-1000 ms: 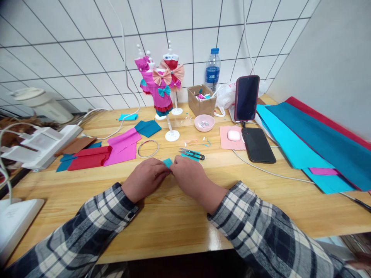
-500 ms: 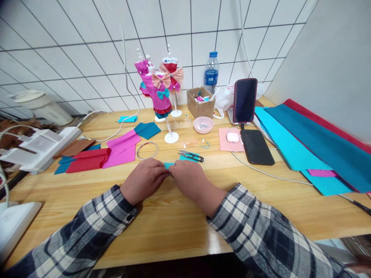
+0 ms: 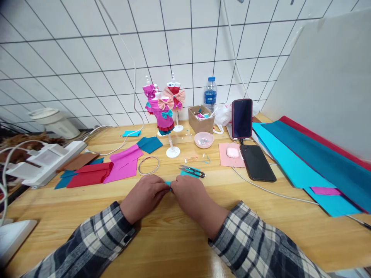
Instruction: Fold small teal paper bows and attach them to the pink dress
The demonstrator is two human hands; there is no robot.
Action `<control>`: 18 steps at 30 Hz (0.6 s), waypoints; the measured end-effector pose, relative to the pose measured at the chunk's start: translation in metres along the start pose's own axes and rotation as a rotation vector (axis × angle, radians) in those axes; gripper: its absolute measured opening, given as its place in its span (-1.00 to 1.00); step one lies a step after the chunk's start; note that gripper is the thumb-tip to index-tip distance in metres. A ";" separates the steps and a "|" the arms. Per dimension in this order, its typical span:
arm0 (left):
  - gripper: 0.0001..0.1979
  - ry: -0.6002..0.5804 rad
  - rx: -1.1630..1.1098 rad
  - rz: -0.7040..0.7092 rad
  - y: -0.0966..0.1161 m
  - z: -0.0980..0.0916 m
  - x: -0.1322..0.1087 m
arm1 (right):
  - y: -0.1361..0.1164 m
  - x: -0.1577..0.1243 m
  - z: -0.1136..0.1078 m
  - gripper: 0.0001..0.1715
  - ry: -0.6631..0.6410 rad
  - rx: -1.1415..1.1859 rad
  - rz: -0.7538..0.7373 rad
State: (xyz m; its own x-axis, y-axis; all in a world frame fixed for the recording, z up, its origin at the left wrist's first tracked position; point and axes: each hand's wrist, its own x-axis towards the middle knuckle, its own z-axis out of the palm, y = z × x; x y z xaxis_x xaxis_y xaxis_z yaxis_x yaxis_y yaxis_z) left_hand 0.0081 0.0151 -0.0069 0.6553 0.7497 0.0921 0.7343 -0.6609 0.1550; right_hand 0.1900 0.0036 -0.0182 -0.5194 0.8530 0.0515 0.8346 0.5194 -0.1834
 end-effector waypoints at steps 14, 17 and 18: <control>-0.76 0.011 -0.012 0.001 0.000 0.002 0.001 | 0.001 -0.001 -0.004 -0.76 0.016 0.009 0.022; -0.78 -0.006 -0.014 -0.008 0.000 0.003 0.001 | 0.002 -0.001 -0.004 -0.73 0.011 0.015 0.003; -0.79 -0.010 -0.017 -0.014 0.000 0.003 0.001 | 0.002 -0.001 -0.003 -0.72 0.013 0.017 0.000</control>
State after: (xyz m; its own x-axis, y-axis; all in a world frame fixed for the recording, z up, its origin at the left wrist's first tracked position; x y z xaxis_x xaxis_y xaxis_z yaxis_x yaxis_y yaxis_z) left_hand 0.0094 0.0156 -0.0098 0.6465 0.7587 0.0802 0.7406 -0.6493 0.1730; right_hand 0.1930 0.0045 -0.0153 -0.5168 0.8537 0.0639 0.8316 0.5183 -0.1997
